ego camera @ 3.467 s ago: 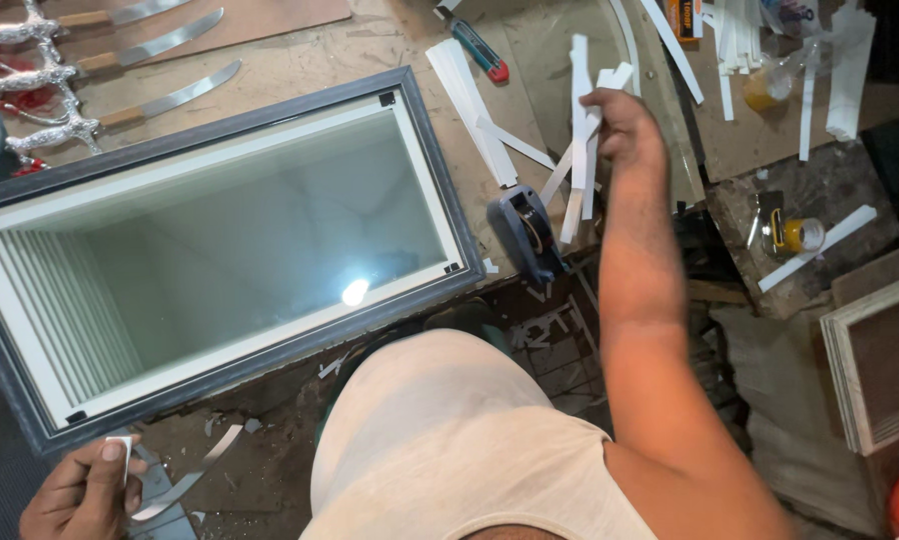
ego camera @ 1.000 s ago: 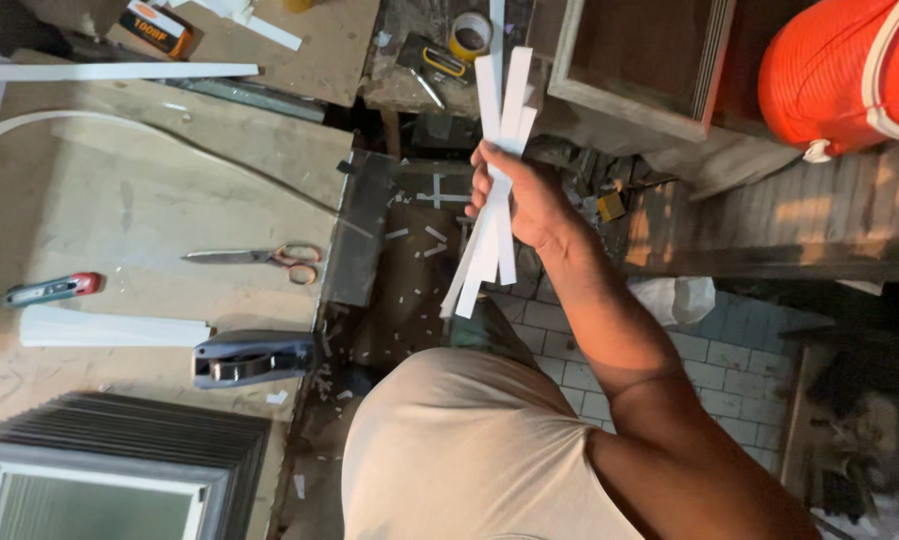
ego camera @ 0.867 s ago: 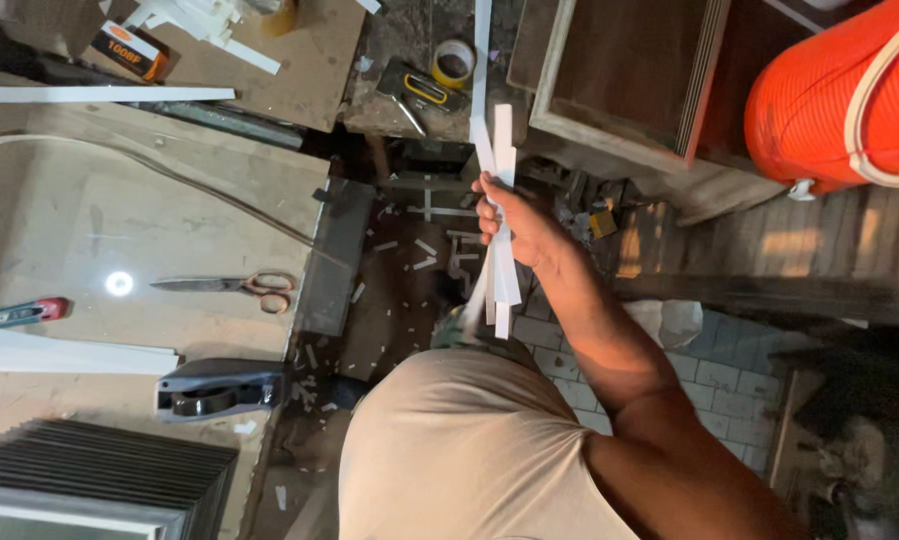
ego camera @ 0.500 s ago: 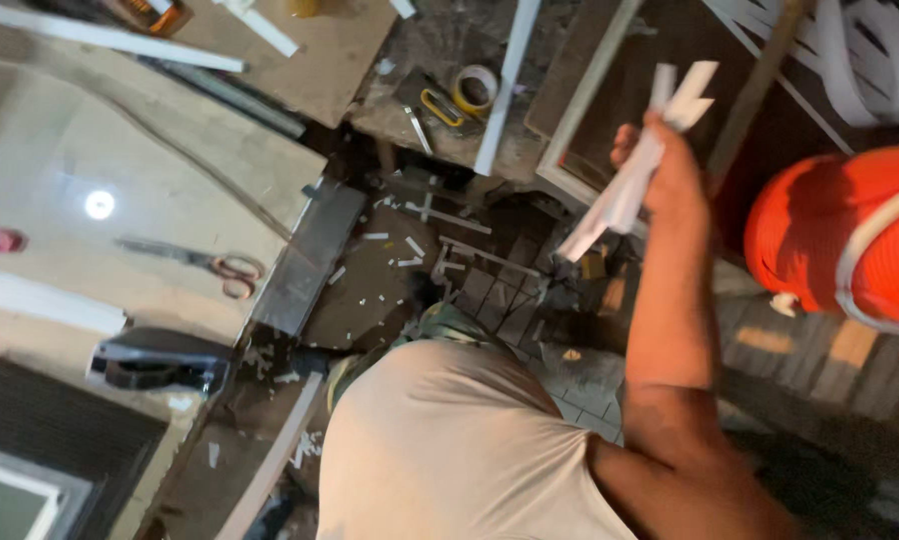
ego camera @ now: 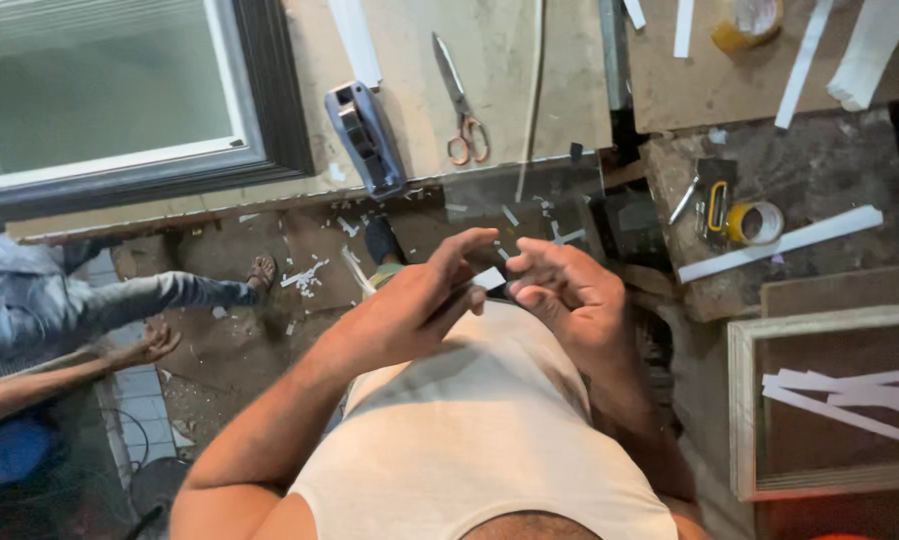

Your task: The person measures and cuts white plastic strips to fit the edges of a glass display case, then secures the strips with black tape. The person uses shears to trim the strips and applies tape to hold them in place along the frame.

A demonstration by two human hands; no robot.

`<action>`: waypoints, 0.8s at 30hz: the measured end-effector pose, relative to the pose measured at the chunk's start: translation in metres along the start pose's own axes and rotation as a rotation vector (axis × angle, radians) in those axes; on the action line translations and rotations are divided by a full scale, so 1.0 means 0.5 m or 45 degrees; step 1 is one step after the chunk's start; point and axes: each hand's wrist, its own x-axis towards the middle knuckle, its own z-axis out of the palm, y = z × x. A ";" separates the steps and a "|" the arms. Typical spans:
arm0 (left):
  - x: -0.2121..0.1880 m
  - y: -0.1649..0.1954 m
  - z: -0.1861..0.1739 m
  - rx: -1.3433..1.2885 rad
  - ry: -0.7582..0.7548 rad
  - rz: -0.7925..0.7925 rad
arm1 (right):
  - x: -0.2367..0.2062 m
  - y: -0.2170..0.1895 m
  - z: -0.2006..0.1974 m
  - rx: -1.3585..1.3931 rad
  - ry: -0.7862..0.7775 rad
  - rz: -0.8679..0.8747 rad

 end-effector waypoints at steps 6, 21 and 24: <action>-0.041 -0.039 -0.073 -0.011 -0.009 0.102 | 0.078 -0.045 0.096 -0.352 -0.124 -0.138; -0.213 -0.161 -0.798 1.331 0.184 0.255 | 0.151 0.028 0.190 -0.228 0.813 0.125; -0.101 -0.210 -0.882 1.648 0.532 0.485 | 0.193 0.089 0.292 -0.378 0.645 0.344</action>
